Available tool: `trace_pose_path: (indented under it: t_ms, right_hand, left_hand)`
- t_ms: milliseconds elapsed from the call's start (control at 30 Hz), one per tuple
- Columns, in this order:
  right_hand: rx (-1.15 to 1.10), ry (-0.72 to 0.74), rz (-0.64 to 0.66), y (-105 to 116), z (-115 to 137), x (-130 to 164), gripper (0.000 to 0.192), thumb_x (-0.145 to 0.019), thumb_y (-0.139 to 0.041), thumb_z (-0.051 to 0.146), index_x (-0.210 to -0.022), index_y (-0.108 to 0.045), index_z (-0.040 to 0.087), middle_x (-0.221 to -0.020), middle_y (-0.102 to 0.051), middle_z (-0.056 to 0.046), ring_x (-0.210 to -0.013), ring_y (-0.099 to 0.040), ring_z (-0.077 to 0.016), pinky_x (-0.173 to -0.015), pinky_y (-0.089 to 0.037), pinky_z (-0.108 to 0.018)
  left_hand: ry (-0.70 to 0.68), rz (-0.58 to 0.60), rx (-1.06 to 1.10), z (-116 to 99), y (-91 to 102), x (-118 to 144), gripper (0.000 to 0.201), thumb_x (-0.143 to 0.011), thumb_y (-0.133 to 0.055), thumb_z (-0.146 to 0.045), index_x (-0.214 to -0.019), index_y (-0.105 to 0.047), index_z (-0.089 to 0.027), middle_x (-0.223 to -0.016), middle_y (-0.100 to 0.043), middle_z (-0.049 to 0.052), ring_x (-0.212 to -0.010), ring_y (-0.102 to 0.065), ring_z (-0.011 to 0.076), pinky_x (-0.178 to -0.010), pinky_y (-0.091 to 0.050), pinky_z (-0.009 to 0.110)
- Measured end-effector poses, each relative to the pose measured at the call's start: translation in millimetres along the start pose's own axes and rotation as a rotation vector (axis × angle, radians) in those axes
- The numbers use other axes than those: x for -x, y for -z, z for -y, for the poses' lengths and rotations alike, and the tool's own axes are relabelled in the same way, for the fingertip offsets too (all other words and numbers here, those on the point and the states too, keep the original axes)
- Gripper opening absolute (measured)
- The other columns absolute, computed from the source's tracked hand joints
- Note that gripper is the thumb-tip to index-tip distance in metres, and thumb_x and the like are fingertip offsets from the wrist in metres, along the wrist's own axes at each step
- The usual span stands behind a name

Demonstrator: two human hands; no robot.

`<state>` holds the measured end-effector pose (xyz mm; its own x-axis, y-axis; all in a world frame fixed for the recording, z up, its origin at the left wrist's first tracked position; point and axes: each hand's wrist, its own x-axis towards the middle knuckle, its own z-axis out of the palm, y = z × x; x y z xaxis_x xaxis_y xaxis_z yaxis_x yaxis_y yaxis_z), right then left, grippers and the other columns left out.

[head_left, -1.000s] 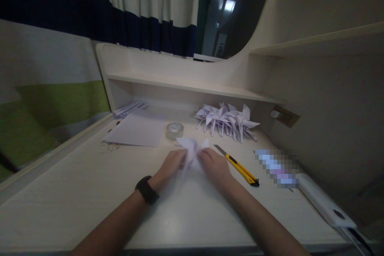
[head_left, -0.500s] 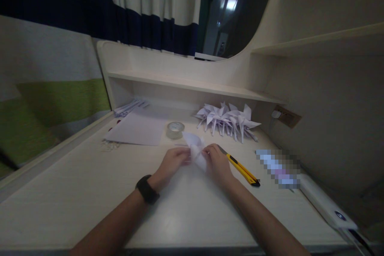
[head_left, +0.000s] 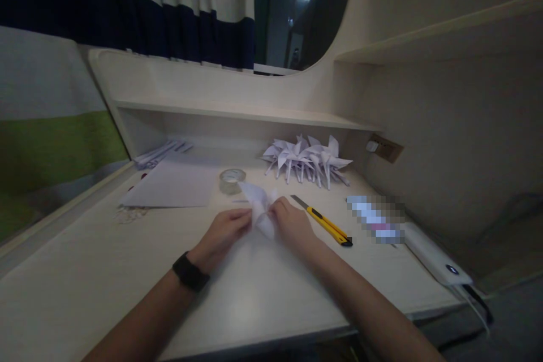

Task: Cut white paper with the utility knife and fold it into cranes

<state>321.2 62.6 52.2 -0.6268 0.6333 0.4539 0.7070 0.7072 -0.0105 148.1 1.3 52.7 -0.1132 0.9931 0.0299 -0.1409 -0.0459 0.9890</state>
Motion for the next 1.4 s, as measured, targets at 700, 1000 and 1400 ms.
trace_pose_path:
  t_ms: [700, 1000, 1400]
  right_hand:
    - [0.054, -0.029, 0.147, 9, 10, 0, 0.025, -0.098, -0.034, 0.032, -0.104, -0.054, 0.018, -0.104, -0.058, -0.008, -0.082, -0.06, -0.0186, -0.06, -0.044, -0.026]
    - [0.072, -0.02, 0.111, 6, 7, 0, 0.024, -0.098, -0.034, 0.031, -0.103, -0.054, 0.018, -0.103, -0.058, -0.007, -0.08, -0.061, -0.0196, -0.058, -0.044, -0.028]
    - [0.007, -0.024, 0.105, 5, 8, 2, 0.022, -0.098, -0.035, 0.03, -0.104, -0.053, 0.018, -0.105, -0.058, -0.007, -0.079, -0.059, -0.0181, -0.06, -0.042, -0.027]
  left_hand:
    - [0.107, 0.146, 0.081, -2, 1.8, 1, 0.029, -0.071, -0.072, -0.032, -0.089, -0.074, -0.01, -0.09, -0.07, 0.012, -0.078, -0.057, 0.0187, -0.072, -0.042, 0.028]
    - [0.078, 0.155, 0.039, -1, 2.5, 0, 0.027, -0.071, -0.07, -0.035, -0.08, -0.073, -0.009, -0.079, -0.068, 0.01, -0.075, -0.055, 0.0191, -0.069, -0.041, 0.03]
    - [-0.005, 0.146, 0.001, 9, 4.8, -4, 0.025, -0.071, -0.069, -0.03, -0.086, -0.073, -0.011, -0.083, -0.068, 0.01, -0.069, -0.055, 0.0164, -0.064, -0.04, 0.027]
